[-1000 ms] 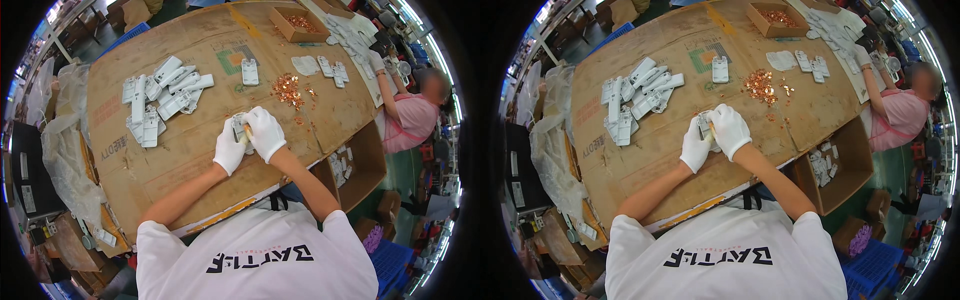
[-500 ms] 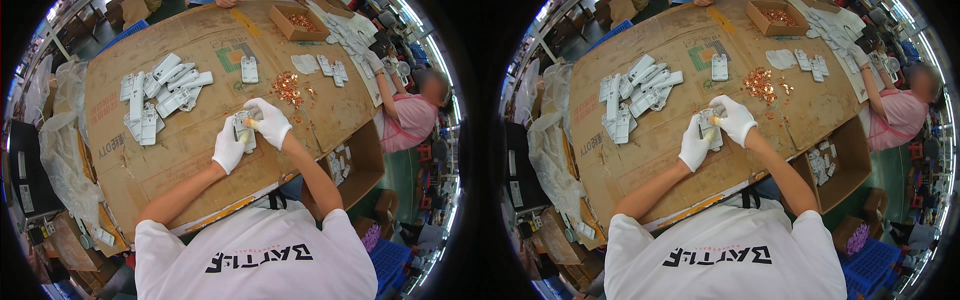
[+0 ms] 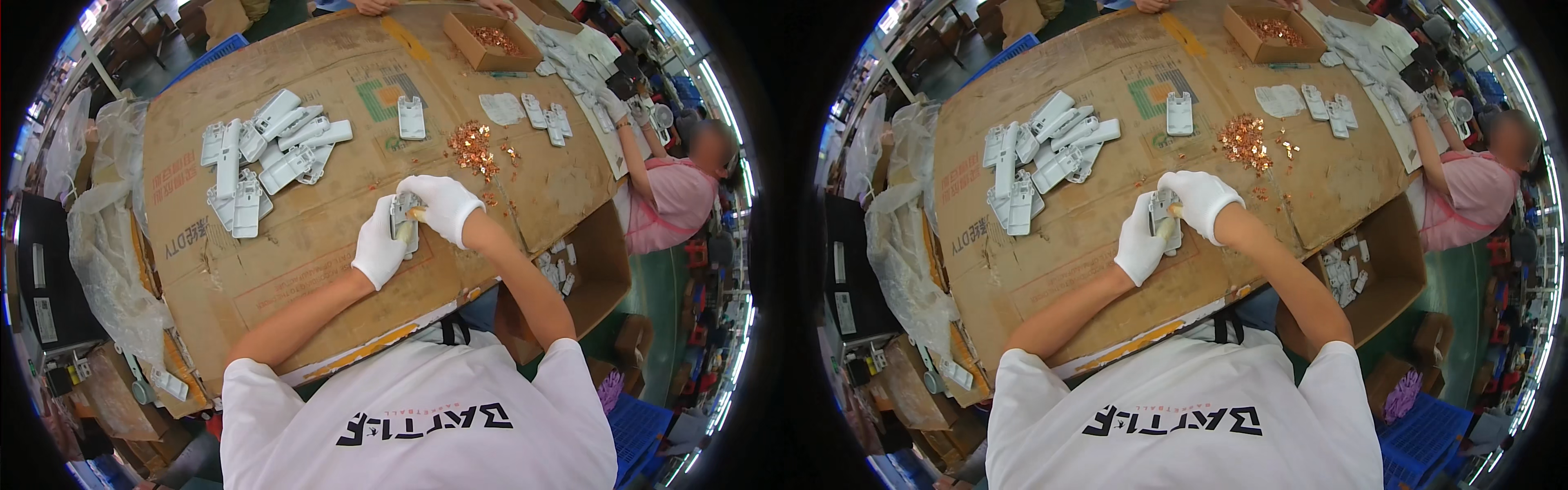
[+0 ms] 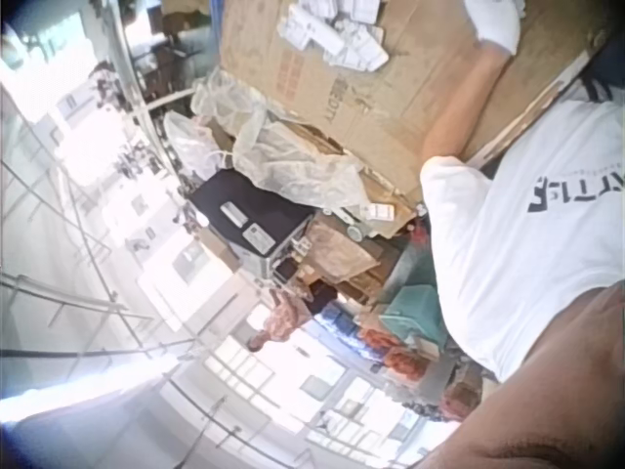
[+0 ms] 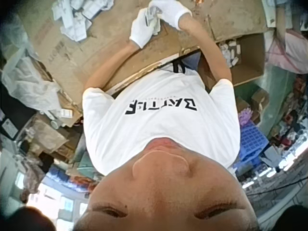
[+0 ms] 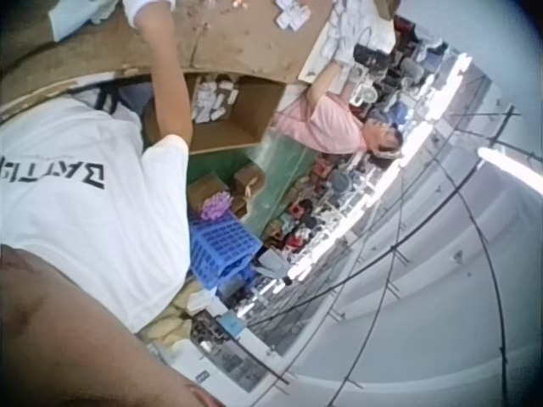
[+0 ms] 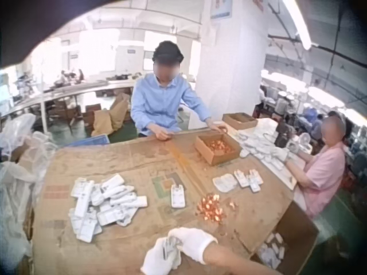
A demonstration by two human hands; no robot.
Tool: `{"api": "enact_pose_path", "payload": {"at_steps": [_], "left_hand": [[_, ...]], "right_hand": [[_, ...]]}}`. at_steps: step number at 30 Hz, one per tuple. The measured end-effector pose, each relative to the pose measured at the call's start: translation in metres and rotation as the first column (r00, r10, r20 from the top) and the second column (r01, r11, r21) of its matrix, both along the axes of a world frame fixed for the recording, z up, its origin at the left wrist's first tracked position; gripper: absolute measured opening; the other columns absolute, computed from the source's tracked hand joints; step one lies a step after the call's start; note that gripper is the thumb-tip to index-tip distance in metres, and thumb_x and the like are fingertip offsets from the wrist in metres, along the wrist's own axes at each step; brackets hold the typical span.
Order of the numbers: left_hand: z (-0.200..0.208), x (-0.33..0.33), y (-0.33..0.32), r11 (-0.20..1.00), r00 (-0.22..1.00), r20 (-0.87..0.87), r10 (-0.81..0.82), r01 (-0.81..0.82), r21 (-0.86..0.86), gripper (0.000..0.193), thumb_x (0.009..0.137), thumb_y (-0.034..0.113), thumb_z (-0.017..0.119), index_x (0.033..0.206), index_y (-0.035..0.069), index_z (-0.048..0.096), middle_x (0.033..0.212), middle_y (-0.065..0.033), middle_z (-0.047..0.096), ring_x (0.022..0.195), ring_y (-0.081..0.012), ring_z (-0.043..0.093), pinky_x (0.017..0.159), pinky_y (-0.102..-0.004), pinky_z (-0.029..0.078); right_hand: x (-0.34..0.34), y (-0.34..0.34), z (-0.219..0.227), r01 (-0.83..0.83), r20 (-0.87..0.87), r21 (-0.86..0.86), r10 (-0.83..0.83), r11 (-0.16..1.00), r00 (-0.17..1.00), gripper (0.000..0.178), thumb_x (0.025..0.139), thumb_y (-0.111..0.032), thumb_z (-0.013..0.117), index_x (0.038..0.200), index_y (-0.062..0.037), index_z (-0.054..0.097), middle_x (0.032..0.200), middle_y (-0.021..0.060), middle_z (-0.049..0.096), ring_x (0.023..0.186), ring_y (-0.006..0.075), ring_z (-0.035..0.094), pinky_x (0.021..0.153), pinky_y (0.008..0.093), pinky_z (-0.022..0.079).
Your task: The person picks up a white plastic housing, inserts small copper contacts into it by hand, and places the assembled unit into a cardboard box.
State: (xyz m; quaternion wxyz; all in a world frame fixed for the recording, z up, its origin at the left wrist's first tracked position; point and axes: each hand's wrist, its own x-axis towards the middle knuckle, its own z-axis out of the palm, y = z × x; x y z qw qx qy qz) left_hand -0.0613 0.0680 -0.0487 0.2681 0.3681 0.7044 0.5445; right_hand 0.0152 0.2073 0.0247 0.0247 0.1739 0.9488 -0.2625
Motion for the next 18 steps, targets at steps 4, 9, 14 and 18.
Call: {"api": "enact_pose_path", "payload": {"at_steps": [4, 9, 14, 18], "left_hand": [[0.005, 0.000, -0.002, 1.000, 0.986, 0.166, -0.030, 0.028, 0.011, 0.035, 0.088, 0.003, 0.059, 0.121, 0.006, 0.048, 0.089, -0.0162, 0.067, 0.078, -0.0265, 0.069, 0.069, -0.0368, 0.055], [0.015, -0.002, -0.002, 1.000, 0.924, 0.382, -0.011, 0.010, 0.005, 0.031, 0.090, 0.003, 0.058, 0.120, 0.005, 0.049, 0.086, -0.0148, 0.067, 0.072, -0.0225, 0.070, 0.063, -0.0353, 0.056], [0.012, -0.002, -0.001, 0.999, 0.996, 0.091, -0.005, 0.001, 0.042, 0.031, 0.091, 0.002, 0.056, 0.121, 0.005, 0.048, 0.085, -0.0130, 0.067, 0.070, -0.0195, 0.069, 0.057, -0.0327, 0.056], [0.019, 0.000, 0.000, 1.000, 0.995, 0.100, -0.004, 0.002, 0.029, 0.031, 0.091, 0.003, 0.057, 0.121, 0.005, 0.048, 0.086, -0.0138, 0.067, 0.068, -0.0207, 0.069, 0.055, -0.0326, 0.056]], "right_hand": [[-0.006, 0.006, 0.006, 0.028, 0.144, -0.107, -0.013, 0.994, 0.989, 0.029, 0.083, -0.012, 0.069, 0.111, -0.0090, 0.061, 0.105, 0.0142, 0.066, 0.099, 0.0336, 0.063, 0.085, 0.0398, 0.050], [-0.005, 0.004, -0.006, -0.007, -0.007, -0.071, 0.006, 0.997, 1.000, 0.032, 0.083, -0.012, 0.069, 0.114, -0.0088, 0.061, 0.107, 0.0144, 0.066, 0.099, 0.0329, 0.064, 0.084, 0.0385, 0.051], [0.004, -0.003, -0.022, 0.042, -0.110, -0.156, -0.059, 0.987, 0.992, 0.036, 0.082, -0.013, 0.070, 0.116, -0.0083, 0.060, 0.107, 0.0154, 0.066, 0.099, 0.0330, 0.064, 0.084, 0.0388, 0.051], [0.006, -0.012, -0.028, 0.137, -0.200, -0.136, -0.162, 0.981, 0.966, 0.031, 0.083, -0.019, 0.066, 0.112, -0.0108, 0.060, 0.106, 0.0157, 0.066, 0.098, 0.0368, 0.063, 0.084, 0.0430, 0.051]]}}
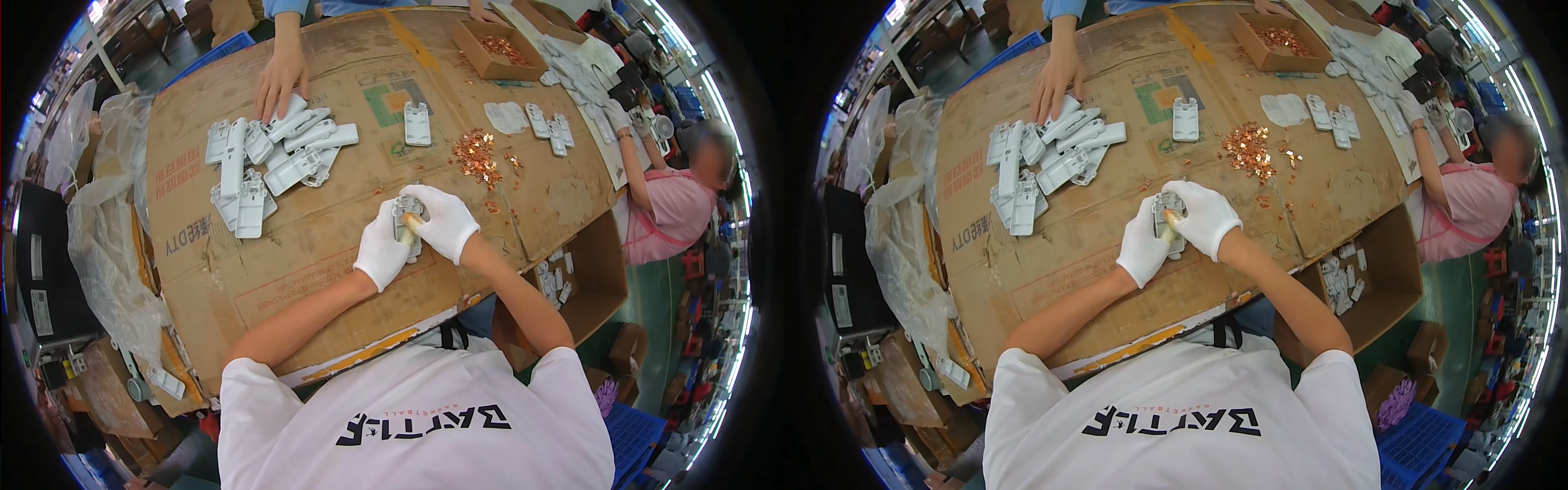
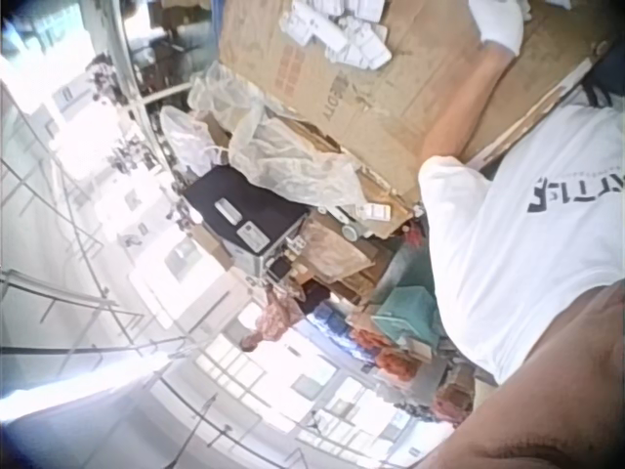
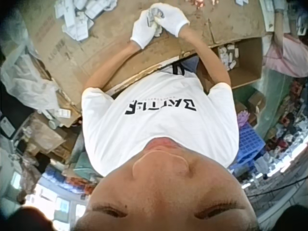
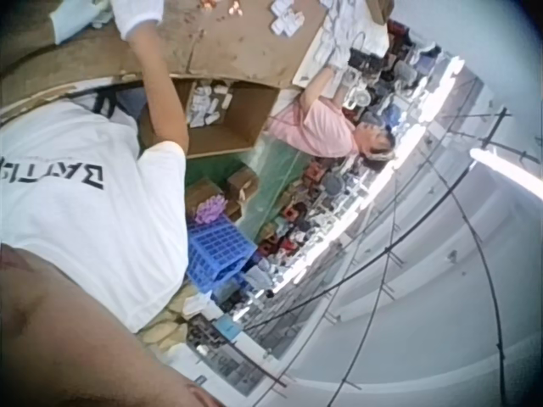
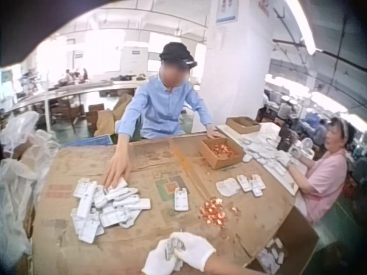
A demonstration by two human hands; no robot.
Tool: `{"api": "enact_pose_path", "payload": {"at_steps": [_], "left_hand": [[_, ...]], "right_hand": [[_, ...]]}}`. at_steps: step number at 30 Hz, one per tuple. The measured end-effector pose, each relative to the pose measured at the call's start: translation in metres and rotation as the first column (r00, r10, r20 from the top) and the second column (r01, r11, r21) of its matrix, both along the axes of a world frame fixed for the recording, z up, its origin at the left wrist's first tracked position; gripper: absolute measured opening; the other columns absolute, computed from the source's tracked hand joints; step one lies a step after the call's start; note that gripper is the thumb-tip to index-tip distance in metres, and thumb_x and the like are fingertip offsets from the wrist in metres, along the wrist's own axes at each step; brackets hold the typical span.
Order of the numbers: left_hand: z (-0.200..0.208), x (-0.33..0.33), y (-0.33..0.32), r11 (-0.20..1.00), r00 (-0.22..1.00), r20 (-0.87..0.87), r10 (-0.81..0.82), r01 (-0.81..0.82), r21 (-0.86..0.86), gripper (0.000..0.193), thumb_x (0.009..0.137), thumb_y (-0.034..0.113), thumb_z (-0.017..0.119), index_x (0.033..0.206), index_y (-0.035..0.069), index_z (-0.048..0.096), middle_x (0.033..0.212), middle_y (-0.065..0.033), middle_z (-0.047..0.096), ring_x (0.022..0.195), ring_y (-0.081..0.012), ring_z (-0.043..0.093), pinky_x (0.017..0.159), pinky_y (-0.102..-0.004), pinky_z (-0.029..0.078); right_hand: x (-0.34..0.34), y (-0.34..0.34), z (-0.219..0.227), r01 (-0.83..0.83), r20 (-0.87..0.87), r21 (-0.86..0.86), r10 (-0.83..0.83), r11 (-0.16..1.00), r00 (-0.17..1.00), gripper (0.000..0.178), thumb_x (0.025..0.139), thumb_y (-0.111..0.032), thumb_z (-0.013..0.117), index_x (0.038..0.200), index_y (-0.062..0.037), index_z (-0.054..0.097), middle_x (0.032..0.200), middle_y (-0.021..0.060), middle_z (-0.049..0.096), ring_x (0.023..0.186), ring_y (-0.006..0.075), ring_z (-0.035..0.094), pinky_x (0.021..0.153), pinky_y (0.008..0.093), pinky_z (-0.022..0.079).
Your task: The person picks up a white plastic housing, inserts small copper contacts into it by hand, and places the assembled unit into a cardboard box.
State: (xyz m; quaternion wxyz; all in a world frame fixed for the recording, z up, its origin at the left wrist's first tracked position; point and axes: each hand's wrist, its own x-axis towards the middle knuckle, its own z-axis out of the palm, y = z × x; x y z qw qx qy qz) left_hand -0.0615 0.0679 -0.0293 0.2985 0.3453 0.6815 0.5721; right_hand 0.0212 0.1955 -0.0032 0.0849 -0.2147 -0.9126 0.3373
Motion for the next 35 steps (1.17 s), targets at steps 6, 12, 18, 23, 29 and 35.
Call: {"api": "enact_pose_path", "payload": {"at_steps": [6, 12, 18, 23, 29, 35], "left_hand": [[-0.005, 0.000, -0.001, 0.992, 0.996, 0.081, -0.032, 0.042, -0.116, 0.036, 0.090, 0.005, 0.059, 0.125, 0.006, 0.047, 0.084, -0.0151, 0.067, 0.064, -0.0215, 0.069, 0.051, -0.0326, 0.056], [-0.004, 0.001, -0.003, 0.994, 0.994, 0.109, -0.027, 0.038, -0.101, 0.040, 0.089, 0.007, 0.062, 0.126, 0.005, 0.047, 0.089, -0.0175, 0.068, 0.069, -0.0263, 0.070, 0.055, -0.0349, 0.055], [-0.014, -0.013, -0.003, 0.992, 0.998, -0.010, -0.062, 0.063, 0.108, 0.032, 0.095, 0.017, 0.057, 0.124, 0.003, 0.053, 0.103, -0.0197, 0.068, 0.096, -0.0307, 0.069, 0.084, -0.0373, 0.051], [-0.023, -0.013, 0.001, 0.999, 0.994, -0.101, 0.042, -0.040, 0.020, 0.026, 0.094, 0.010, 0.057, 0.119, 0.005, 0.056, 0.103, -0.0187, 0.069, 0.098, -0.0315, 0.068, 0.084, -0.0377, 0.051], [-0.018, -0.011, 0.000, 0.980, 0.968, -0.176, 0.181, -0.163, 0.113, 0.021, 0.088, 0.000, 0.063, 0.108, 0.005, 0.060, 0.091, -0.0150, 0.069, 0.084, -0.0227, 0.070, 0.074, -0.0327, 0.052], [0.000, -0.014, -0.004, 0.982, 0.976, -0.186, 0.117, -0.142, -0.127, 0.021, 0.089, 0.002, 0.062, 0.110, 0.005, 0.060, 0.095, -0.0129, 0.070, 0.086, -0.0220, 0.068, 0.080, -0.0301, 0.052]], "right_hand": [[-0.002, 0.001, 0.000, 0.040, 0.084, -0.036, -0.037, 0.999, 0.996, 0.031, 0.084, -0.014, 0.067, 0.113, -0.0053, 0.062, 0.095, 0.0155, 0.069, 0.088, 0.0316, 0.067, 0.078, 0.0374, 0.053], [0.002, -0.005, -0.016, 0.177, 0.001, -0.380, -0.191, 0.908, 0.982, 0.026, 0.086, -0.014, 0.067, 0.111, -0.0041, 0.064, 0.095, 0.0109, 0.069, 0.084, 0.0242, 0.066, 0.079, 0.0316, 0.052], [0.007, -0.006, -0.017, 0.111, -0.225, 0.061, -0.095, 0.992, 0.970, 0.029, 0.084, -0.011, 0.068, 0.111, -0.0033, 0.062, 0.096, 0.0121, 0.064, 0.088, 0.0277, 0.064, 0.077, 0.0348, 0.051], [0.004, -0.014, -0.023, 0.036, -0.220, 0.382, 0.053, 0.923, 0.974, 0.043, 0.080, -0.006, 0.064, 0.122, -0.0069, 0.054, 0.099, 0.0155, 0.058, 0.093, 0.0345, 0.059, 0.078, 0.0423, 0.050], [0.001, -0.031, -0.013, 0.178, -0.218, 0.274, -0.119, 0.945, 0.969, 0.033, 0.081, -0.008, 0.064, 0.113, -0.0089, 0.057, 0.097, 0.0143, 0.058, 0.090, 0.0348, 0.060, 0.076, 0.0429, 0.050], [-0.005, -0.026, -0.003, 0.130, -0.045, 0.163, -0.124, 0.978, 0.991, 0.019, 0.081, -0.016, 0.066, 0.095, -0.0097, 0.056, 0.099, 0.0147, 0.057, 0.093, 0.0346, 0.062, 0.076, 0.0453, 0.052]]}}
